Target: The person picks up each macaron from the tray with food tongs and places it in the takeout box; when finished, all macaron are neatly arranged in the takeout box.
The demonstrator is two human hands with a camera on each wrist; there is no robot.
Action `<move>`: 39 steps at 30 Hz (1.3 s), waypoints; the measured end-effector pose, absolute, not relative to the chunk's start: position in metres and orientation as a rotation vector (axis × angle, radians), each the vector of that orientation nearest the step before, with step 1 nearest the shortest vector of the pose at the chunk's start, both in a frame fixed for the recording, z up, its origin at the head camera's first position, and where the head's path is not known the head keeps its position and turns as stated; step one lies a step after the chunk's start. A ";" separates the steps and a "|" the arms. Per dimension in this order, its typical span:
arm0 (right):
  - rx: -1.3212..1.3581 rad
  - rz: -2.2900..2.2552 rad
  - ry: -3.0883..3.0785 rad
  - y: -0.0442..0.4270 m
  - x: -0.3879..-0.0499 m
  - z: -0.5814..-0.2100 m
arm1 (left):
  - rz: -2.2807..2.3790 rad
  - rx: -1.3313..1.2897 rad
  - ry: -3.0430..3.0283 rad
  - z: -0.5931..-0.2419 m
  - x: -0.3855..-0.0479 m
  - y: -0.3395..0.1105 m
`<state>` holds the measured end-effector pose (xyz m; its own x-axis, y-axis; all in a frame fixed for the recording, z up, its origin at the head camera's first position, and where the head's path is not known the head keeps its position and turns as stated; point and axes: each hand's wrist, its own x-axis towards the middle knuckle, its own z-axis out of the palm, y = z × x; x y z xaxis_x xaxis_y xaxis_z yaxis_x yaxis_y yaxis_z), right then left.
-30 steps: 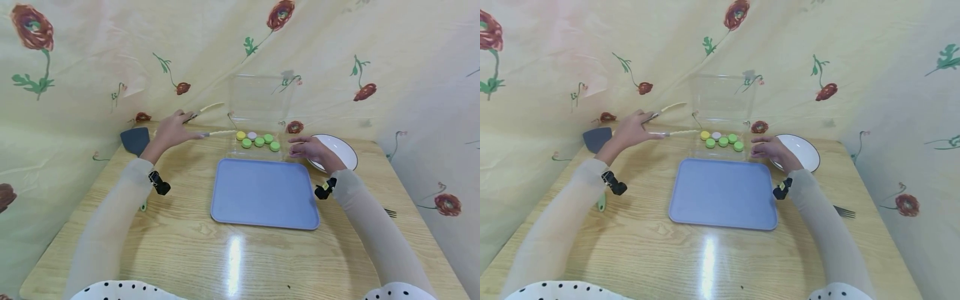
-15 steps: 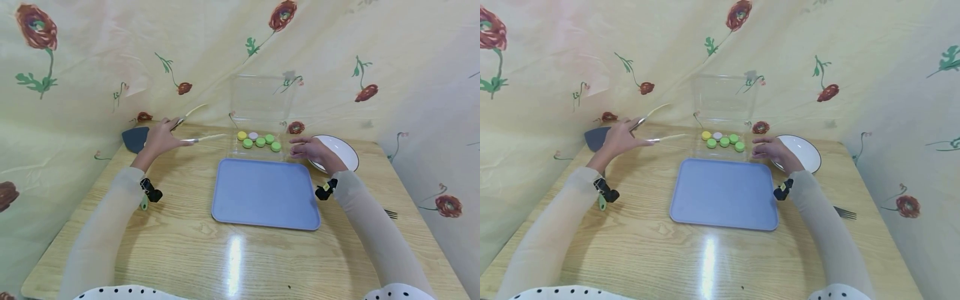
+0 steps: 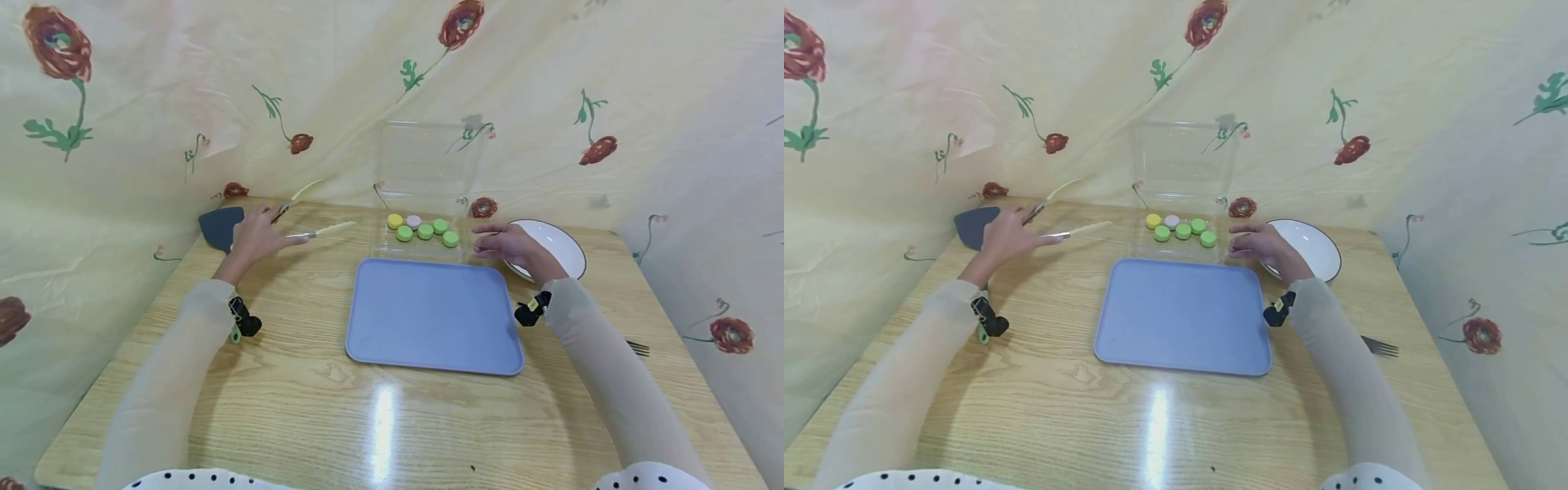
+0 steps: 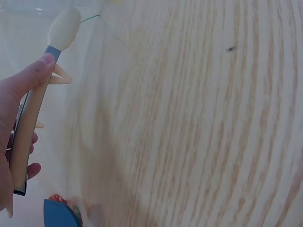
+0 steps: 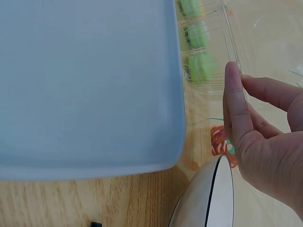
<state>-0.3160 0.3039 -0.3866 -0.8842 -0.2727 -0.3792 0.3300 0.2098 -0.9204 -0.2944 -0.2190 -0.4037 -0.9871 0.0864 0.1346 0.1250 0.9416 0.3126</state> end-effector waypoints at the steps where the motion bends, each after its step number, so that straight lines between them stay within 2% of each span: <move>1: 0.053 -1.722 2.022 0.304 -0.316 -0.387 | -0.484 -0.167 -2.979 -0.405 -0.295 -0.219; 23: 0.107 -1.733 2.021 0.305 -0.318 -0.388 | -0.525 -0.311 -3.075 -0.424 -0.306 -0.211; 39: 0.097 -1.730 2.010 0.304 -0.318 -0.388 | -0.516 -0.285 -3.126 -0.427 -0.308 -0.206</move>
<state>-0.3179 0.3044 -0.3882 -0.8807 -0.2534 -0.4002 0.3580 0.1970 -0.9127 -0.3078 -0.2064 -0.4273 -0.9832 0.1824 -0.0102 0.1695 0.9314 0.3220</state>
